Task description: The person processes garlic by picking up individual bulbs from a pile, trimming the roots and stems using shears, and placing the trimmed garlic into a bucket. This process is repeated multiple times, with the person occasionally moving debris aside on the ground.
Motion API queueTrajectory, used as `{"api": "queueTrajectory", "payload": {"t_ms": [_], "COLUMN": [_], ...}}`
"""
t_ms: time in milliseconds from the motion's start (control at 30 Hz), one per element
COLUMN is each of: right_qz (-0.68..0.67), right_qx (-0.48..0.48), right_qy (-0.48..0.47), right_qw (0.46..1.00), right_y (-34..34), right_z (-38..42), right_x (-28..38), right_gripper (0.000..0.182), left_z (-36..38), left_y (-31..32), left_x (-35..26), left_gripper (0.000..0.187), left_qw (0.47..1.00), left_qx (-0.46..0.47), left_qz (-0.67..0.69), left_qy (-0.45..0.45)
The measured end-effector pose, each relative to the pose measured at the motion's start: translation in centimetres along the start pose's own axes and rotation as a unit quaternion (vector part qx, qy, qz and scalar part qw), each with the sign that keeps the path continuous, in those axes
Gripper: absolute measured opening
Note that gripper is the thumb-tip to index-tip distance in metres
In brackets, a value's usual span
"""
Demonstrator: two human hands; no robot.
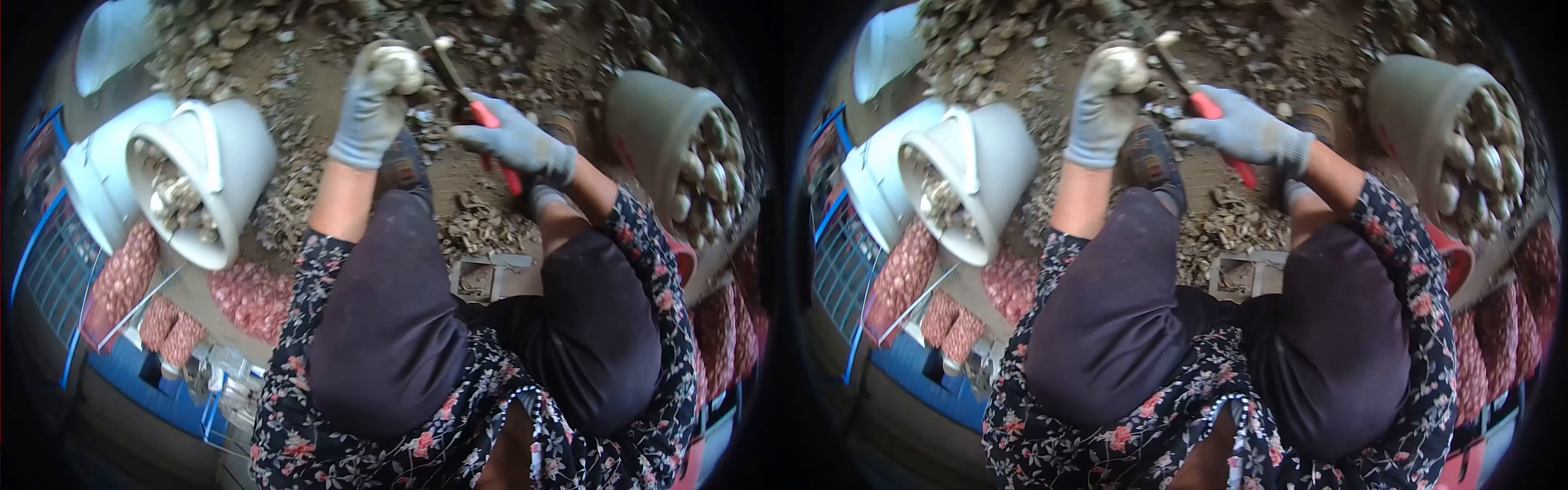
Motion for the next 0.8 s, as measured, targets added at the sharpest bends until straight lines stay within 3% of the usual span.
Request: {"api": "queueTrajectory", "payload": {"t_ms": [33,67,100,167,200,233,267,300,333,367,400,433,500,567,600,633,667,700,733,800], "right_qz": [-0.047,-0.007,-0.060,-0.101,-0.131,-0.162,-0.162,-0.155,-0.149,-0.150,-0.130,-0.112,-0.101,-0.097,-0.082,-0.081,-0.075,-0.070,-0.037,-0.033], "right_qx": [0.031,-0.022,-0.019,-0.037,-0.024,-0.015,-0.017,-0.026,-0.038,-0.037,-0.047,-0.055,-0.044,-0.036,-0.037,-0.040,-0.046,-0.053,-0.056,-0.061], "right_qy": [0.041,0.064,0.101,0.107,0.101,0.098,0.097,0.117,0.138,0.136,0.138,0.138,0.144,0.151,0.152,0.154,0.157,0.160,0.137,0.151], "right_qw": [0.998,0.998,0.993,0.988,0.986,0.982,0.982,0.981,0.978,0.979,0.981,0.983,0.983,0.983,0.984,0.984,0.984,0.983,0.988,0.986], "right_y": [0.0,0.0,-0.1,-0.7,-1.3,-1.5,-1.5,-1.8,-2.1,-2.2,-2.1,-2.0,-1.9,-1.8,-1.8,-1.8,-1.7,-1.8,-2.0,-1.9], "right_z": [0.5,0.7,1.1,1.5,1.3,1.3,1.4,1.7,2.1,1.8,2.1,2.1,2.0,1.8,1.9,1.8,1.6,1.4,1.0,1.0], "right_x": [0.4,-0.4,-0.6,-1.9,-3.1,-4.2,-4.3,-4.5,-4.9,-5.7,-5.1,-4.4,-4.0,-3.8,-3.2,-3.0,-3.0,-3.2,-3.6,-3.3], "right_gripper": [0.030,0.025,0.023,0.022,0.022,0.023,0.023,0.023,0.023,0.024,0.023,0.022,0.021,0.021,0.021,0.021,0.021,0.021,0.022,0.023], "left_z": [0.1,0.5,1.2,2.5,4.6,6.6,9.0,10.4,12.4,12.8,12.5,11.6,9.2,3.1,-0.6,-4.1,-6.8,-9.5,-11.2,-11.9], "left_y": [0.2,-0.1,0.1,-0.3,0.7,1.1,0.5,0.5,-1.2,-1.2,-0.8,-1.1,-0.2,0.8,-1.5,-1.7,-2.9,-5.5,-6.4,-7.5], "left_x": [-0.3,-0.4,-1.5,-6.6,-10.9,-15.0,-19.5,-22.2,-25.6,-27.2,-27.4,-26.8,-24.1,-17.8,-15.0,-12.0,-9.0,-6.0,-4.1,-2.8], "left_gripper": [0.031,0.029,0.028,0.028,0.027,0.030,0.037,0.047,0.048,0.050,0.036,0.036,0.022,0.011,0.016,0.030,0.043,0.048,0.044,0.045], "left_qw": [0.998,0.998,0.999,0.969,0.906,0.824,0.646,0.581,0.374,0.254,0.178,0.185,0.320,0.654,0.639,0.564,0.613,0.598,0.526,0.514], "left_qx": [0.022,-0.029,-0.037,-0.077,-0.174,-0.265,-0.338,-0.383,-0.397,-0.436,-0.427,-0.422,-0.283,-0.264,-0.212,-0.165,-0.132,-0.092,-0.069,-0.086], "left_qz": [-0.052,-0.047,-0.032,-0.109,-0.261,-0.343,-0.558,-0.573,-0.749,-0.821,-0.859,-0.858,-0.811,-0.627,-0.692,-0.779,-0.774,-0.795,-0.848,-0.853], "left_qy": [0.017,0.023,0.004,0.206,0.284,0.366,0.395,0.433,0.377,0.266,0.221,0.225,0.401,0.330,0.260,0.220,0.089,0.052,-0.005,-0.036]}}
Point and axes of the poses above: each hand's wrist, its own z-axis away from the middle knuckle, its own y-axis out of the palm, x = y × z, the point moved 5 cm from there along -z, towards the middle knuckle, and after that the axes turned 6 degrees about y, right-handed, at the moved point
